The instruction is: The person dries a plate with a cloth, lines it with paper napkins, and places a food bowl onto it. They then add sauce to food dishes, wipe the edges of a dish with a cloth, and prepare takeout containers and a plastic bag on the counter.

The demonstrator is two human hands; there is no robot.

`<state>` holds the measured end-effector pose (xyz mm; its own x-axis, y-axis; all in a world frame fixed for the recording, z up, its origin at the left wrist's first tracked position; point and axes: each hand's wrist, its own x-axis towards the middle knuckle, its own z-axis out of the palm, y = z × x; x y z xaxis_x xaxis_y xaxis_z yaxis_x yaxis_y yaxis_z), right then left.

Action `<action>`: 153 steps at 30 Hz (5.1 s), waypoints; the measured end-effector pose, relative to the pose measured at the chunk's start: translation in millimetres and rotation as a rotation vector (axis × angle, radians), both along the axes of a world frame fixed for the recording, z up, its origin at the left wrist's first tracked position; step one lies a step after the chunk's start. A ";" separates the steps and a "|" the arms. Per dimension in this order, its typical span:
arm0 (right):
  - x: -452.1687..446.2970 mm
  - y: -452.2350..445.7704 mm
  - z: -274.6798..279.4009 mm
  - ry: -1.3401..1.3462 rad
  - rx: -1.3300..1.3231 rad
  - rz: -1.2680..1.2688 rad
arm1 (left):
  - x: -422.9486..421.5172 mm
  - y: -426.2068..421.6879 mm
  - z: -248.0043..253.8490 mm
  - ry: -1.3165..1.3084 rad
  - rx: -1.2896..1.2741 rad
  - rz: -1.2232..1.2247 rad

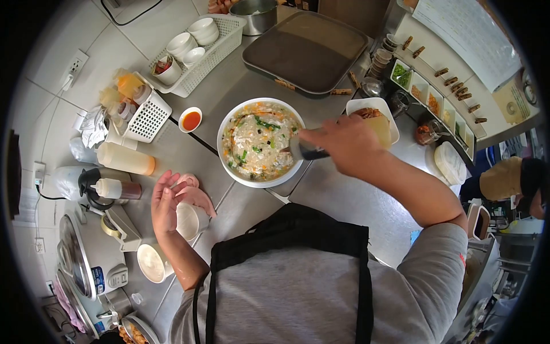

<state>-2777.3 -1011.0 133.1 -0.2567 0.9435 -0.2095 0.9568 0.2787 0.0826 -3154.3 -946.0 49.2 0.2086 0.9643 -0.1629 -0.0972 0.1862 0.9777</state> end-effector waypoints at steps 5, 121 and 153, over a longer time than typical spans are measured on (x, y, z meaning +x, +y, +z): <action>18.9 15.5 -8.4 -0.190 0.069 -0.146 | 3.3 3.0 -1.1 0.001 0.017 -0.018; 100.4 -23.4 -98.4 1.006 -0.529 -1.090 | 90.7 69.9 -59.6 0.401 -0.830 -0.470; 150.2 -41.2 -177.5 1.721 0.183 -1.383 | 172.8 49.5 -89.9 -0.347 -0.684 0.211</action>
